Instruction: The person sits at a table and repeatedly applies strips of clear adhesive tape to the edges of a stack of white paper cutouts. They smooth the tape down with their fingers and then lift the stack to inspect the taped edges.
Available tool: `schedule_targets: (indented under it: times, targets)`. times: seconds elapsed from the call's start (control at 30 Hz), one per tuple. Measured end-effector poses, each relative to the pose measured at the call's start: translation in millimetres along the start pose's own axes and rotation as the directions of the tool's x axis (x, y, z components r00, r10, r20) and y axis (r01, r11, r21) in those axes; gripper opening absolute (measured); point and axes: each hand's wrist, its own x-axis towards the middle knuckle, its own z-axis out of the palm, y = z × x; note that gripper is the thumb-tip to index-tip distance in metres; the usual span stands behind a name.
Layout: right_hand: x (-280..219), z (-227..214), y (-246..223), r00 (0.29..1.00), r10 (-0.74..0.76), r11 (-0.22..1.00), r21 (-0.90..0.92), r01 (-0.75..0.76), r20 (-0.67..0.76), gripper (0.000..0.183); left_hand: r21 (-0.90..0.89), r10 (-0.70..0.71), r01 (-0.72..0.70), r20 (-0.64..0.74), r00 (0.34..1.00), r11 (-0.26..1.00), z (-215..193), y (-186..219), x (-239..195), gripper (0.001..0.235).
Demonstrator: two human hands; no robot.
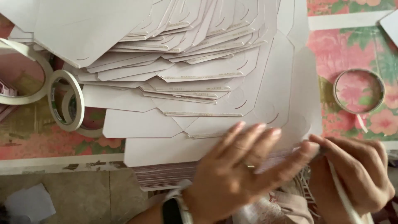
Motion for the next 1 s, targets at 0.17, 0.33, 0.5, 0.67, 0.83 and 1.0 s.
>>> schedule_targets:
  times: [0.17, 0.33, 0.5, 0.67, 0.83, 1.0]
  targets:
    - [5, 20, 6, 0.995, -0.093, 0.995, -0.019, 0.094, 0.043, 0.019, 0.23, -0.058, 0.059, -0.011, 0.998, 0.972, -6, -37, -13, 0.052]
    - [-6, 15, 10, 1.0, 0.008, 0.996, -0.091, -0.005, 0.03, 0.008, 0.195, -0.291, 0.272, 0.075, 0.954, 0.942, 1, -3, -25, 0.057]
    - [-20, 25, 5, 0.982, -0.184, 0.982, -0.053, 0.183, -0.027, 0.01, 0.376, -0.325, 0.251, 0.146, 0.934, 0.892, 11, 11, -18, 0.057]
    - [0, 15, -34, 0.999, 0.018, 1.0, -0.018, -0.017, 0.038, 0.01, 0.242, -0.292, 0.251, 0.154, 0.944, 0.937, -17, -5, -22, 0.068]
    - [22, 28, -41, 0.963, -0.126, 0.984, 0.157, 0.09, 0.239, 0.007, 0.184, -0.381, 0.36, 0.09, 0.92, 0.914, -60, -47, -38, 0.046]
    - [23, 33, -54, 0.979, -0.1, 0.983, 0.171, 0.069, 0.179, 0.003, 0.046, -0.408, 0.406, 0.129, 0.904, 0.913, -41, -54, -26, 0.055]
